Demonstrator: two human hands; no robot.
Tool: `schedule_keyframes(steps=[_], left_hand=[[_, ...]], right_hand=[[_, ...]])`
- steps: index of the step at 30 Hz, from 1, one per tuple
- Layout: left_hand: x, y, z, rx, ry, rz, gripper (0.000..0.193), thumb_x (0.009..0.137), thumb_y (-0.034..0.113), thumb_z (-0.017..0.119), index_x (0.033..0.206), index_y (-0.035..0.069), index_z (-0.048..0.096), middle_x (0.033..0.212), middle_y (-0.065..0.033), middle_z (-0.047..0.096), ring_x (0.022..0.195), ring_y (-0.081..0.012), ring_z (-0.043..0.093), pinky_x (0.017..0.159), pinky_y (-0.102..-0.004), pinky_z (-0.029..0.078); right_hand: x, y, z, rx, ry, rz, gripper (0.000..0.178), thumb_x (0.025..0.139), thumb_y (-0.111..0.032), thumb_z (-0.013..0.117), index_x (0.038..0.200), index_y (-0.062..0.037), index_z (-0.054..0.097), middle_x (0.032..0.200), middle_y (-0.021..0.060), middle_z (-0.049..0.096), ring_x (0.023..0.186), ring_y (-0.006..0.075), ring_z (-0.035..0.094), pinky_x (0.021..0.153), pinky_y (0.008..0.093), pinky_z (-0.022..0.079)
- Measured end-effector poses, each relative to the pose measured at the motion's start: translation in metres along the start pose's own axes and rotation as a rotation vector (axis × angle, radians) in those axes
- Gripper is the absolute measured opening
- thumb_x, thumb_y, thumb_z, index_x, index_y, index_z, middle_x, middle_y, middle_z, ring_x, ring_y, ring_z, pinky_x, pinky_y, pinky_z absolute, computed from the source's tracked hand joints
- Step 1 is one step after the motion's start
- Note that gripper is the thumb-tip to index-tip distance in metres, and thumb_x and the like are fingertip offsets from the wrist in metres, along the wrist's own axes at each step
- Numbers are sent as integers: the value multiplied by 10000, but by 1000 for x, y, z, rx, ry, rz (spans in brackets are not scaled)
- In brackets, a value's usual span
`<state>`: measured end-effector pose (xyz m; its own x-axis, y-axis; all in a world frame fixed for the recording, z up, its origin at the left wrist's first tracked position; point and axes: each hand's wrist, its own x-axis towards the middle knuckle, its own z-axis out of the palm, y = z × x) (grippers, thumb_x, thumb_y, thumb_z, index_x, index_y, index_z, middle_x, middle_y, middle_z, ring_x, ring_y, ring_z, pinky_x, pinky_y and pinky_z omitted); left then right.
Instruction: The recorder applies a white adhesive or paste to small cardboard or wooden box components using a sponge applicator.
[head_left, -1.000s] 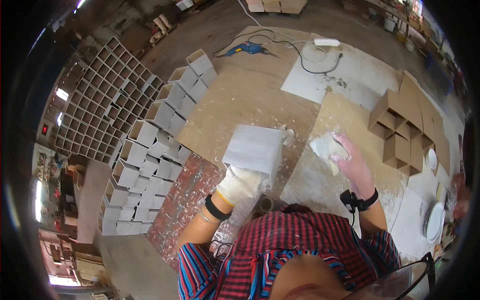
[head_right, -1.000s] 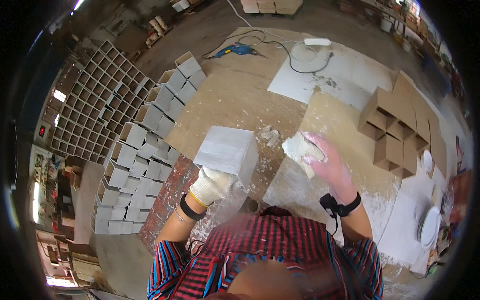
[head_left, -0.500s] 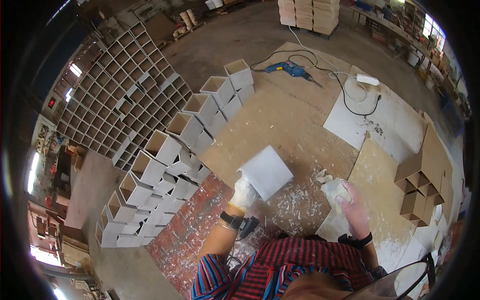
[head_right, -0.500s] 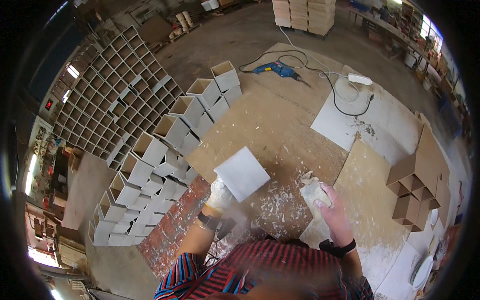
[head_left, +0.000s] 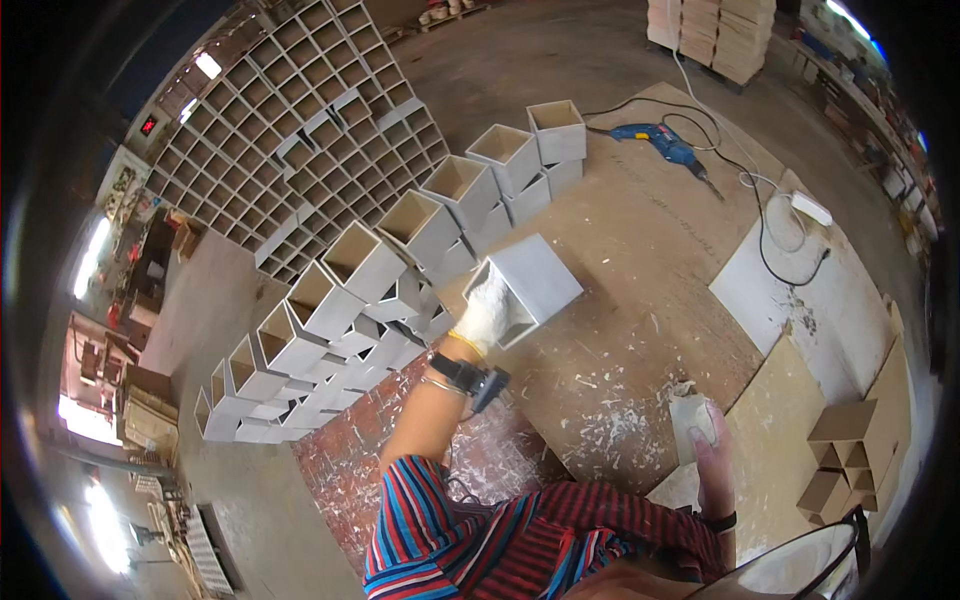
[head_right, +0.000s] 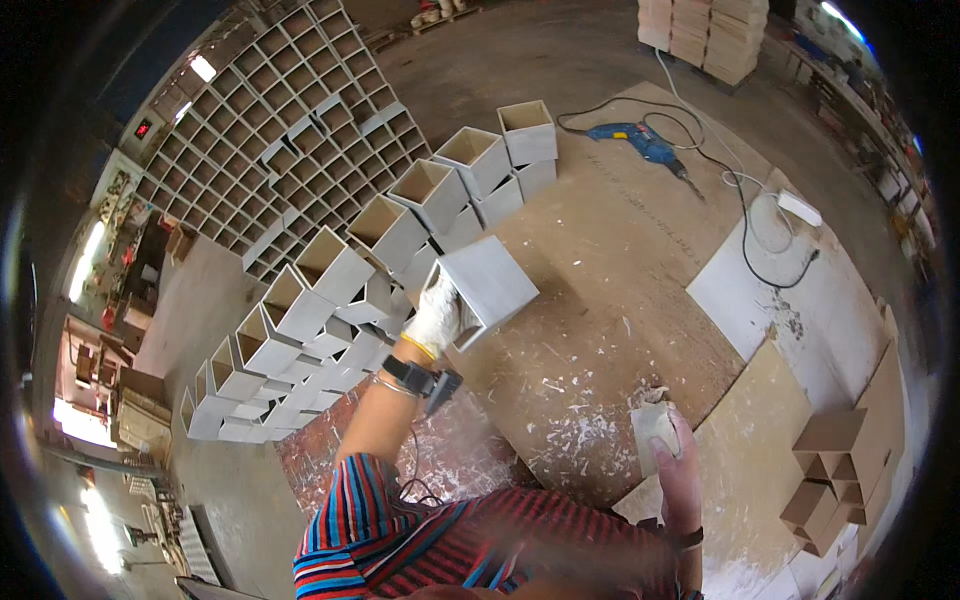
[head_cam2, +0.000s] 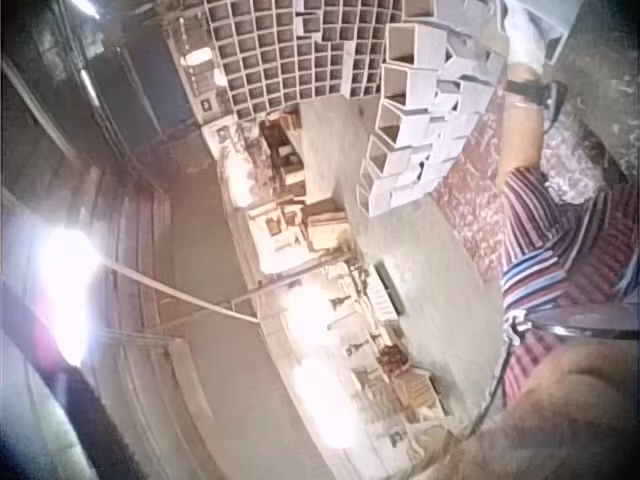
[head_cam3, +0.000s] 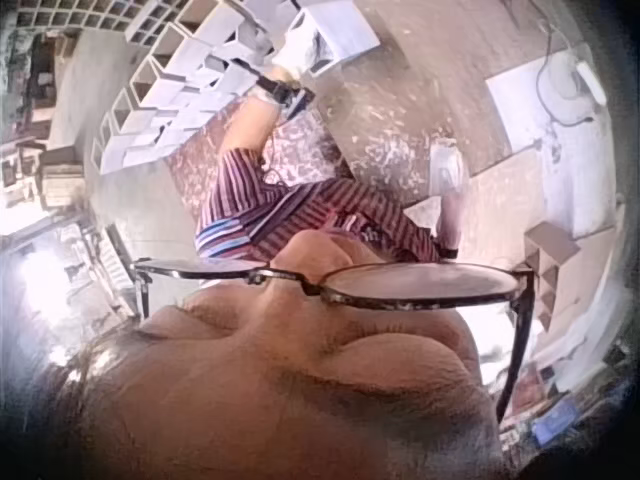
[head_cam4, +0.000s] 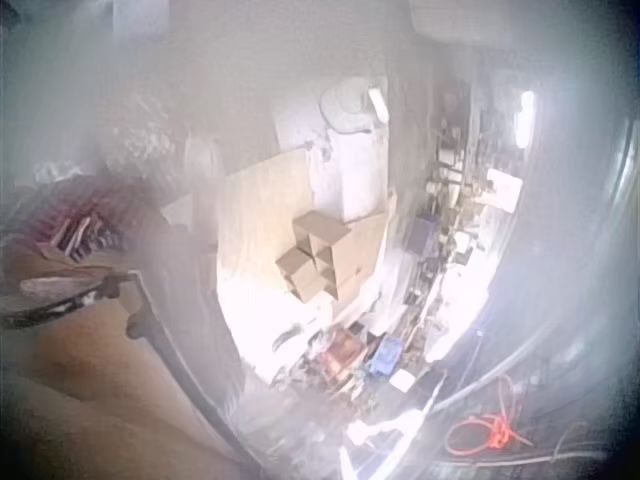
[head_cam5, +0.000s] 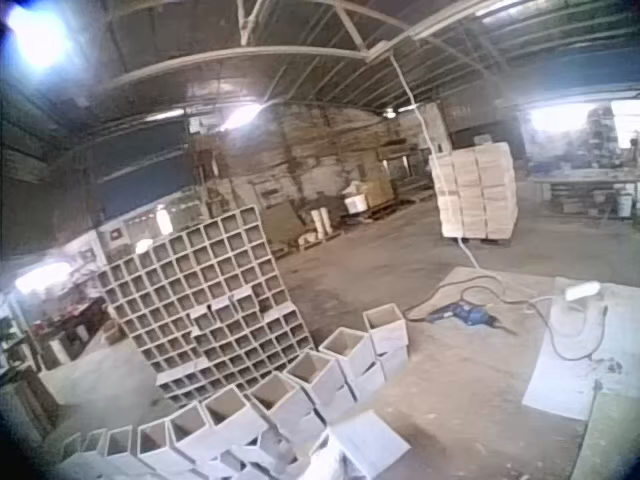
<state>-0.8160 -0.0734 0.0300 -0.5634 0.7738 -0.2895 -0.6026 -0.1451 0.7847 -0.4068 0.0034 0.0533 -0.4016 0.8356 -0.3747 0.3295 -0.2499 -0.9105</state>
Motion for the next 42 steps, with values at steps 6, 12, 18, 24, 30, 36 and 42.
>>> schedule_keyframes(steps=[6, 12, 18, 24, 30, 36, 42], left_hand=[[30, 120, -21, 758, 76, 217, 466, 953, 485, 481, 1183, 88, 565, 1081, -52, 629, 912, -171, 637, 715, -337, 557], [53, 195, 11, 582, 171, 127, 474, 956, 482, 474, 1179, 74, 566, 1089, -65, 628, 950, -196, 620, 755, -373, 548], [129, 203, 46, 726, 31, 250, 458, 963, 475, 449, 1128, 67, 574, 1000, -75, 626, 822, -190, 621, 643, -334, 531], [226, 195, 89, 858, -46, 185, 678, 951, 599, 260, 1105, 45, 620, 858, -98, 663, 677, -185, 628, 581, -318, 486], [281, 184, 129, 827, -29, 249, 584, 985, 491, 232, 1211, 47, 536, 973, -154, 673, 797, -279, 669, 666, -376, 535], [327, 168, 152, 463, 83, -11, 352, 965, 158, 335, 1227, -4, 506, 1192, -139, 608, 978, -275, 635, 782, -370, 554], [358, 159, 160, 858, 108, 183, 390, 850, 173, 581, 1186, -24, 567, 1198, -136, 618, 1061, -260, 615, 893, -326, 513]], right_hand=[[11, 1, 1, -138, -77, 16, 540, 859, -64, 549, 1369, 19, 393, 1386, 142, 434, 1285, 231, 398, 1070, 336, 301], [12, 5, 7, -29, -75, -33, 483, 814, 11, 554, 1288, 36, 462, 1242, 117, 524, 1167, 201, 498, 1003, 319, 384], [23, 23, 5, -123, -50, -97, 491, 794, 6, 577, 1272, 39, 471, 1243, 131, 527, 1162, 211, 506, 997, 325, 393], [29, 25, 0, -57, -17, -14, 473, 801, -14, 587, 1256, 50, 478, 1245, 137, 528, 1179, 215, 496, 1000, 327, 393], [37, 10, 5, 245, -36, 105, 511, 833, -78, 596, 1308, 43, 451, 1281, 141, 502, 1213, 220, 468, 1012, 339, 383], [57, 25, 3, 49, -40, 100, 556, 855, -172, 638, 1328, 37, 436, 1329, 147, 464, 1232, 232, 451, 1021, 346, 371], [72, 49, -3, 75, -34, 83, 535, 844, -69, 607, 1335, 38, 421, 1286, 117, 503, 1196, 209, 475, 1012, 320, 376]])
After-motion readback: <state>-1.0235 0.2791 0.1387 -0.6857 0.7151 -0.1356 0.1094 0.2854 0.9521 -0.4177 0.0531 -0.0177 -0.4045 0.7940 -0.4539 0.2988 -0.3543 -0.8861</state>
